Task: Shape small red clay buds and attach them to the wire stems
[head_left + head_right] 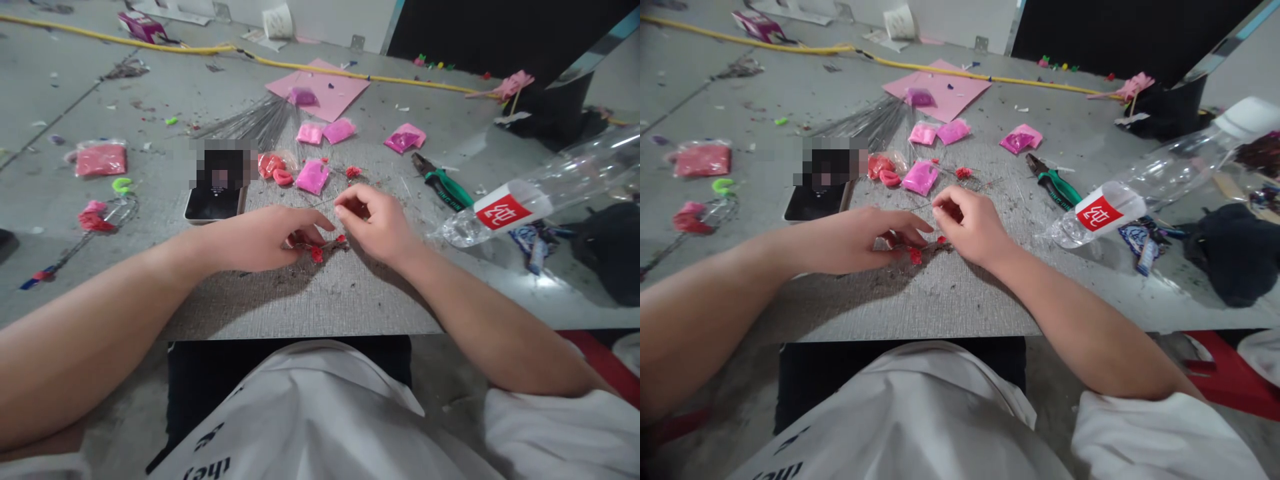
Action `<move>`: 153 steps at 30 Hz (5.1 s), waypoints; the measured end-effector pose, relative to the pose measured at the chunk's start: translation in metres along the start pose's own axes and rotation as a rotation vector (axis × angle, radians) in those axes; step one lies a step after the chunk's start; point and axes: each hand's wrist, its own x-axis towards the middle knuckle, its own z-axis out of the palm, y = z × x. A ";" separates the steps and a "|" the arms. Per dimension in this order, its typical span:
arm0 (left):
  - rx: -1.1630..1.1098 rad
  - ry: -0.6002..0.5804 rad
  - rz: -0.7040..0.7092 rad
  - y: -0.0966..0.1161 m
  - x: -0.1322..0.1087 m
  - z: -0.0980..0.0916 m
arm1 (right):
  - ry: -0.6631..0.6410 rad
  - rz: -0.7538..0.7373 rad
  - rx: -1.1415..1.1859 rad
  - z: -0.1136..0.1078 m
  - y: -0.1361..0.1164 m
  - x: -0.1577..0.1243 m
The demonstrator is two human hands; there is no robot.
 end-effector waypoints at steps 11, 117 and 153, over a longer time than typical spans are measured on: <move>0.130 0.249 0.031 -0.001 0.006 0.001 | -0.292 -0.062 -0.257 -0.002 0.001 0.003; -0.557 0.339 -0.092 0.000 0.015 0.006 | 0.020 -0.516 -0.232 0.013 -0.007 0.001; -0.405 0.333 -0.014 -0.003 0.012 0.008 | 0.012 -0.487 -0.124 0.013 -0.008 -0.003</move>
